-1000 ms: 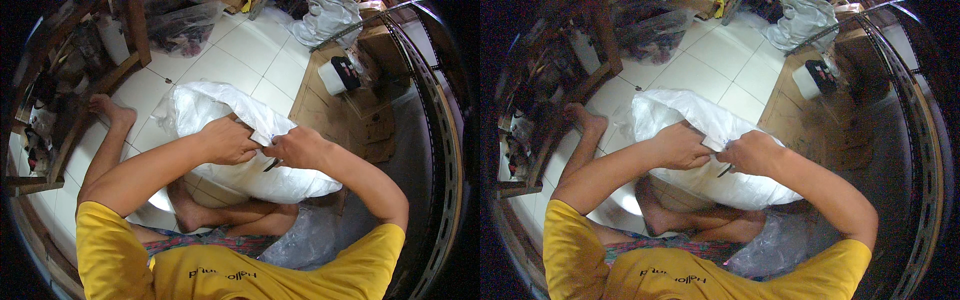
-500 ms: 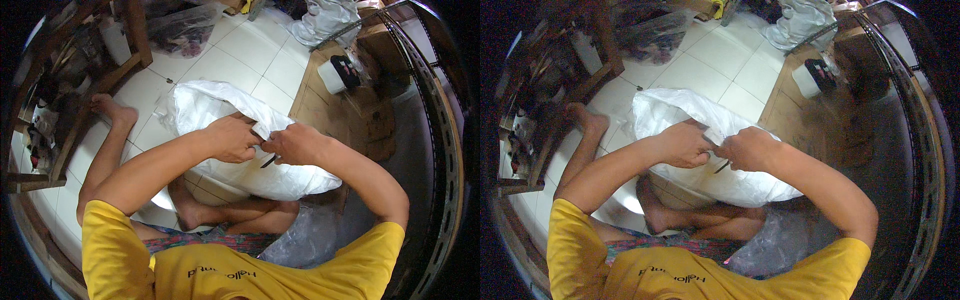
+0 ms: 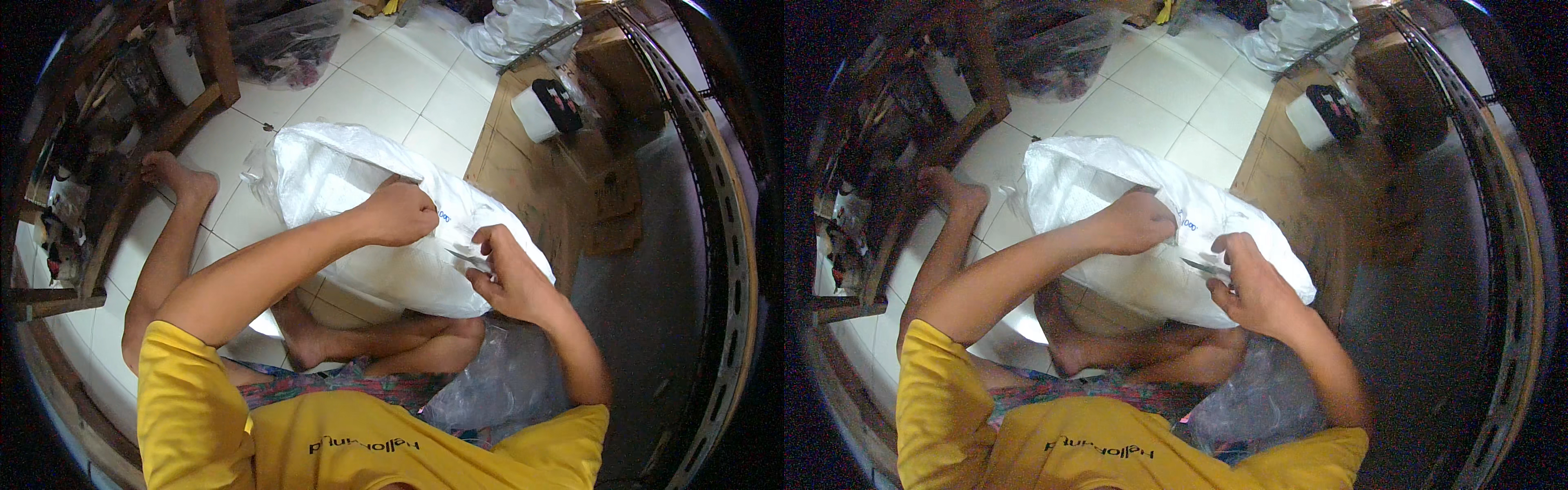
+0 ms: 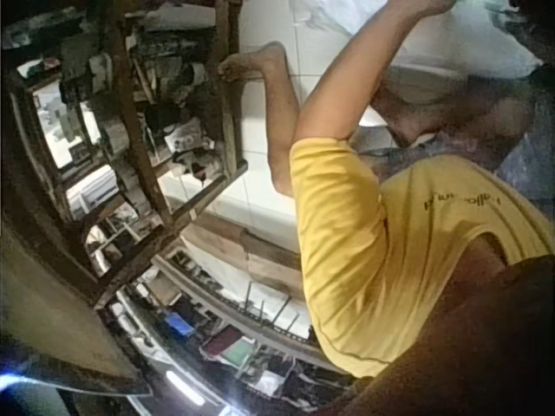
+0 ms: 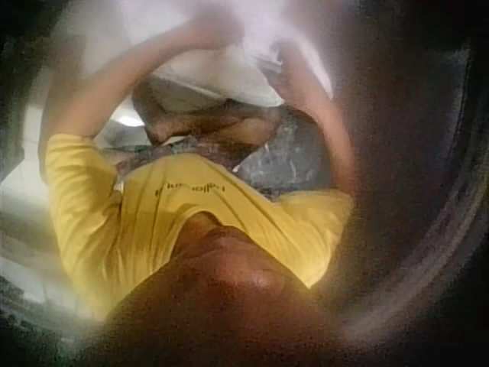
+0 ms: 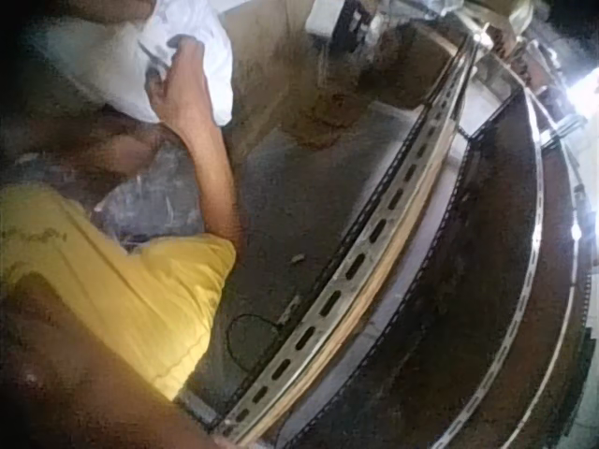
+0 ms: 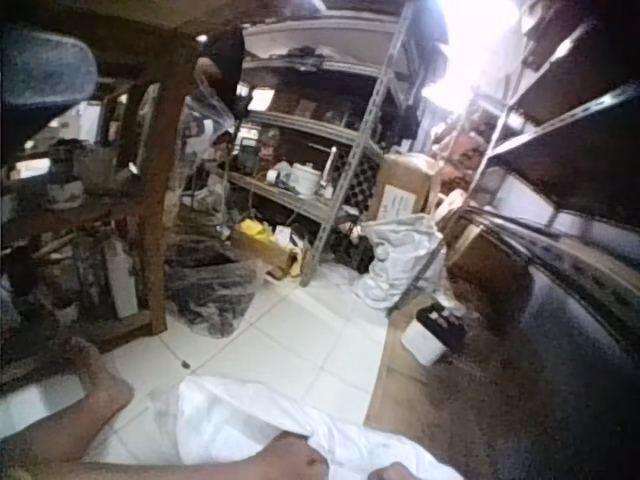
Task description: The person sits on the floor and uses a utility knife to cut open a large white bubble-wrapped package. They repeatedly slice through the plastic wrapping and pull it back to expose the contents, but the package remains mostly wrapped by the end of the clip.
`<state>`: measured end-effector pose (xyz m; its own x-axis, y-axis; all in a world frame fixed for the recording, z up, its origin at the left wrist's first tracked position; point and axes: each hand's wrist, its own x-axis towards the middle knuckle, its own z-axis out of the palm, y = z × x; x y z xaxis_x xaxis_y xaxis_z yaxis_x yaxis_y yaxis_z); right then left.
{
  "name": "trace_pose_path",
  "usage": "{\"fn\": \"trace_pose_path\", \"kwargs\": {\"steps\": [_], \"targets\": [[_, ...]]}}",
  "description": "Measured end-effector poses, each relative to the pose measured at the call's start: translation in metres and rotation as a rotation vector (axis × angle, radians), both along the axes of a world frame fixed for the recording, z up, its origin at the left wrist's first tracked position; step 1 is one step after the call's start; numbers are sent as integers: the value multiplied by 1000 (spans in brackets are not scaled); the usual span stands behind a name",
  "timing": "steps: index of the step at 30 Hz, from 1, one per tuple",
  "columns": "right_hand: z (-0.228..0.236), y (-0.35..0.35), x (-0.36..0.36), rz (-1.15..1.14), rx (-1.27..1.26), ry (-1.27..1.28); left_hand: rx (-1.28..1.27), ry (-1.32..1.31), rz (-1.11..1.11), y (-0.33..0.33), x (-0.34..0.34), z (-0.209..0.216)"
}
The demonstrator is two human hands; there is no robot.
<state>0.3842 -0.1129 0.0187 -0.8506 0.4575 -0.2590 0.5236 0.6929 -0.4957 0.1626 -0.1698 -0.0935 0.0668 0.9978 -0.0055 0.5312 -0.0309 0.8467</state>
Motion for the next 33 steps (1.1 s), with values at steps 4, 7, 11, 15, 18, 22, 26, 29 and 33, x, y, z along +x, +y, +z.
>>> {"fn": "trace_pose_path", "kwargs": {"steps": [4, 7, 11, 15, 18, 22, 26, 29, 33], "targets": [[-37, -8, 20, 31, 173, 95, 11, 69, -7, 2, 5, 6], [-53, -20, 17, -22, 301, 66, -12, 86, -63, 12, 1, -5], [-71, -26, 17, 19, 481, 187, -25, 71, -79, 11, -4, -23], [-80, -23, 18, 21, 588, 196, 28, 179, -126, 6, -5, -17], [-85, -23, 17, 12, 627, 198, 6, 175, -136, 6, -4, -14], [-86, -24, 13, 29, 666, 176, 12, 166, -128, 5, -6, -16], [-89, -21, 15, 46, 678, 179, -31, -16, -67, -5, 1, -1], [-87, -21, 15, 61, 669, 181, -80, -81, -99, -8, -7, 5], [-80, -23, 13, 33, 629, 90, -286, -410, 88, -10, 2, 10]]}}
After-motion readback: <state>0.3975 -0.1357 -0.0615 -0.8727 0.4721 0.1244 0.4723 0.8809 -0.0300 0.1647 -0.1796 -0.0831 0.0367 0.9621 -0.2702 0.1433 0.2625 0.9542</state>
